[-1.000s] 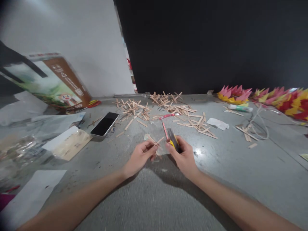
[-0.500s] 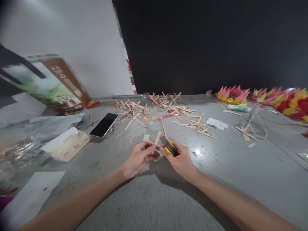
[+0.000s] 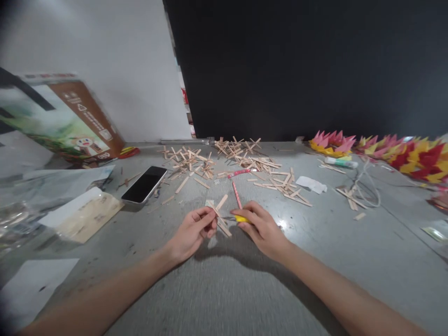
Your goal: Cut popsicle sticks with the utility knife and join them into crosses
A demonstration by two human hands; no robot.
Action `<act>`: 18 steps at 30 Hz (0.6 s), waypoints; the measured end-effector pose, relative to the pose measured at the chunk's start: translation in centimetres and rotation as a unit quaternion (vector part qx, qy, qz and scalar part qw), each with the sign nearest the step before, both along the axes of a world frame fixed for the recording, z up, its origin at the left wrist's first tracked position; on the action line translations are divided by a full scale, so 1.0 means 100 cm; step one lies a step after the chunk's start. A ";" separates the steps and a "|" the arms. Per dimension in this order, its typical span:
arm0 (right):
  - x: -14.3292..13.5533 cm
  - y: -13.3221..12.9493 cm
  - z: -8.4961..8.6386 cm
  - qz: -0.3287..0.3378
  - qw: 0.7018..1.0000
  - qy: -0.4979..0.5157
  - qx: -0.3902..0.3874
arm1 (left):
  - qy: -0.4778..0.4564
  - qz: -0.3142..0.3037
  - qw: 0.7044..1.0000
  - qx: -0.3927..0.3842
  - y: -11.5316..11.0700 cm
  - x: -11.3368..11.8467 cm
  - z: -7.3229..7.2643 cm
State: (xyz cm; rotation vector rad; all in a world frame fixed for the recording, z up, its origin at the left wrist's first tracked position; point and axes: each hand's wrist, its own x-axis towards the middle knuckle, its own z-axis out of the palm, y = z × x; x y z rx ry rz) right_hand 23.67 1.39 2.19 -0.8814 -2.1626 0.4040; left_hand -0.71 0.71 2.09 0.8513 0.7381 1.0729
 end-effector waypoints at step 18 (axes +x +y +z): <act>0.000 0.002 -0.002 0.020 1.000 -0.020 -0.002 | 0.022 -0.050 0.998 0.028 -0.004 -0.001 -0.006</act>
